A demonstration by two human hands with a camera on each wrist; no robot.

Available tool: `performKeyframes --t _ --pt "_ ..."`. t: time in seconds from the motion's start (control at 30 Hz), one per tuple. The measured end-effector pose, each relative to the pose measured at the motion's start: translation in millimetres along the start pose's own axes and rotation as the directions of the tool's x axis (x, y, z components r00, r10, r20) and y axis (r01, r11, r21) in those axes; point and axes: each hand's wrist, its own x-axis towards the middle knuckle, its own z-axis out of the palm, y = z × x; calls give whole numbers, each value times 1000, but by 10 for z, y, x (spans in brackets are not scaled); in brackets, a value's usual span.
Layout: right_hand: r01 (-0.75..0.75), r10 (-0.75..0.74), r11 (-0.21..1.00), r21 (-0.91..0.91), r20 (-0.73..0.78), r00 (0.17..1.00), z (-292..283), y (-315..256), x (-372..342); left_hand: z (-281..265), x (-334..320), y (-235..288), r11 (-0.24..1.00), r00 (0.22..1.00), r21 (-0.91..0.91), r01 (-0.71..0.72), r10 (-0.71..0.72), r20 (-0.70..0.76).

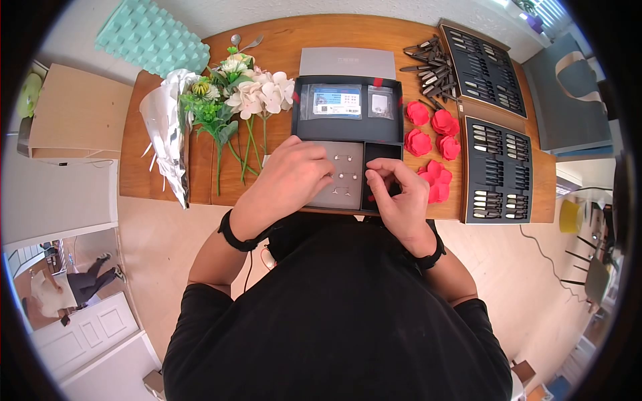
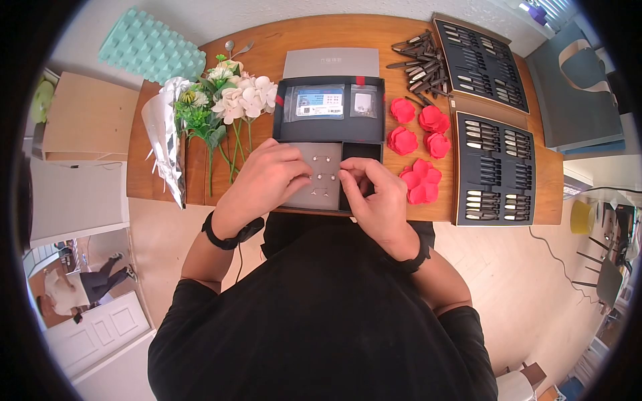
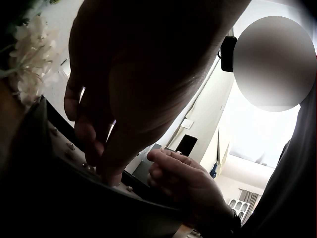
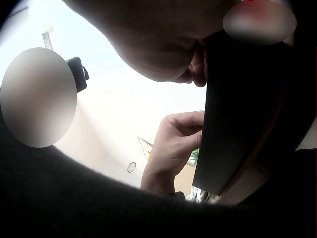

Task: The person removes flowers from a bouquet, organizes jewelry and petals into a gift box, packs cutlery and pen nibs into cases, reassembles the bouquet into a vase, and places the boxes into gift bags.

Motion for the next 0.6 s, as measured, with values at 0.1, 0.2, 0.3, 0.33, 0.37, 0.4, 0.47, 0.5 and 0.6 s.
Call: performKeyframes --t 0.1,0.2,0.3,0.33,0.37,0.4,0.47,0.5,0.6 --pt "7 -7 1000 4 -3 1000 2 5 4 3 -1 -2 1000 1000 4 -1 1 3" --pt "9 -9 1000 -1 -3 1000 2 1 4 6 0 -5 1000 1000 9 -3 3 8" --pt "7 -6 1000 -9 1 1000 1 -8 6 6 1 -3 1000 1000 13 -6 6 7" --pt "8 -8 1000 -13 2 1000 0 -9 7 5 1 -3 1000 1000 13 -7 7 6" --pt "8 -8 1000 -13 2 1000 2 -10 8 6 1 -5 1000 1000 13 -7 7 5" --pt "7 -7 1000 -15 2 1000 5 -9 8 10 0 -8 1000 1000 10 -8 8 8" --pt "7 -7 1000 -19 1 1000 5 -7 7 12 1 -7 1000 1000 7 -9 9 10" --pt "9 -9 1000 -19 1 1000 5 -4 7 8 3 -5 1000 1000 5 -7 7 10" --pt "12 -12 1000 -20 2 1000 5 4 5 12 3 -5 1000 1000 3 -7 7 9"
